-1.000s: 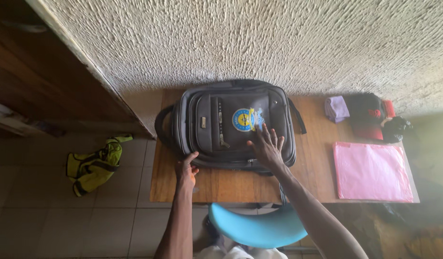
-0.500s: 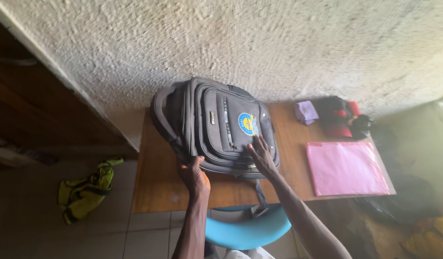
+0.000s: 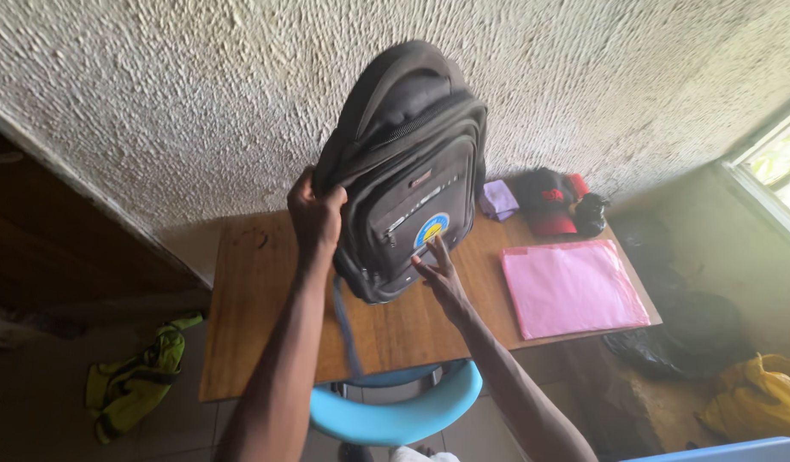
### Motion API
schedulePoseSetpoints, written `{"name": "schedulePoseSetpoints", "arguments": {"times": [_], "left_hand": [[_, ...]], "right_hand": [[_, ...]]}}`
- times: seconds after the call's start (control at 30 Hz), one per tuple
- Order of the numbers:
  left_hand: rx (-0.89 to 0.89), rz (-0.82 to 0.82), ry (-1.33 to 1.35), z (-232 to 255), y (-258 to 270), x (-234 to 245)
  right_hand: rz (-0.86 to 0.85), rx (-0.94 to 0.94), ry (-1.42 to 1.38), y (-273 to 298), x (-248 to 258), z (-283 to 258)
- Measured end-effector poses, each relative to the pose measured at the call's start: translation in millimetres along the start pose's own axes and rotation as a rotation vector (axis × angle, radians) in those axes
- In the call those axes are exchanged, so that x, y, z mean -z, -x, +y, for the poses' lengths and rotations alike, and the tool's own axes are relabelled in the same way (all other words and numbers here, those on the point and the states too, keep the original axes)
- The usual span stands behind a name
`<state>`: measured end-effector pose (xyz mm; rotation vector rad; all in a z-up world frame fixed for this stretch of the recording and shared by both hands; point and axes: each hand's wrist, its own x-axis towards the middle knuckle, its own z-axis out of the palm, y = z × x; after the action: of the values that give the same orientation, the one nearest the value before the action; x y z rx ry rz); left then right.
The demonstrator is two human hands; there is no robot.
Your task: The person packs a black backpack with daily essentials. They place keys, a small box, a red item, folded papers, and a white cloth into the front pocket of the backpack, moving between a wooden table and a blue side table.
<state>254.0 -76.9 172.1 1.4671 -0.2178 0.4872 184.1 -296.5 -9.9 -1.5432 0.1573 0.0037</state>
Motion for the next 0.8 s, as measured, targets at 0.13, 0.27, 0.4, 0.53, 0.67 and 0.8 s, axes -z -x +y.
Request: {"name": "schedulePoseSetpoints", "arguments": {"times": [0.13,0.27,0.4,0.53,0.67,0.8], "left_hand": [[0.004,-0.155,0.045,-23.1,-33.2,-2.4],[0.069,-0.257,0.069,-46.9,-38.3,2.0],[0.005,-0.273,0.0,-54.4,-43.3,5.8],[0.022,-0.22,-0.067,-58.3,-35.8,11.4],[-0.029,-0.235,-0.115,-59.8,-26.3,16.1],[-0.002,-0.279,-0.088,-55.2,-22.5,19.3]], "right_hand": [[-0.05,-0.053,0.037,-4.0,10.3,12.1],[-0.057,-0.142,0.18,-7.8,11.4,23.6],[0.009,0.089,0.488,-9.5,1.2,9.8],[0.121,0.244,0.556,-5.7,-24.2,-29.4],[0.181,0.188,0.677,1.4,-68.9,-64.5],[0.262,0.165,0.797,1.3,-95.4,-78.2]]}}
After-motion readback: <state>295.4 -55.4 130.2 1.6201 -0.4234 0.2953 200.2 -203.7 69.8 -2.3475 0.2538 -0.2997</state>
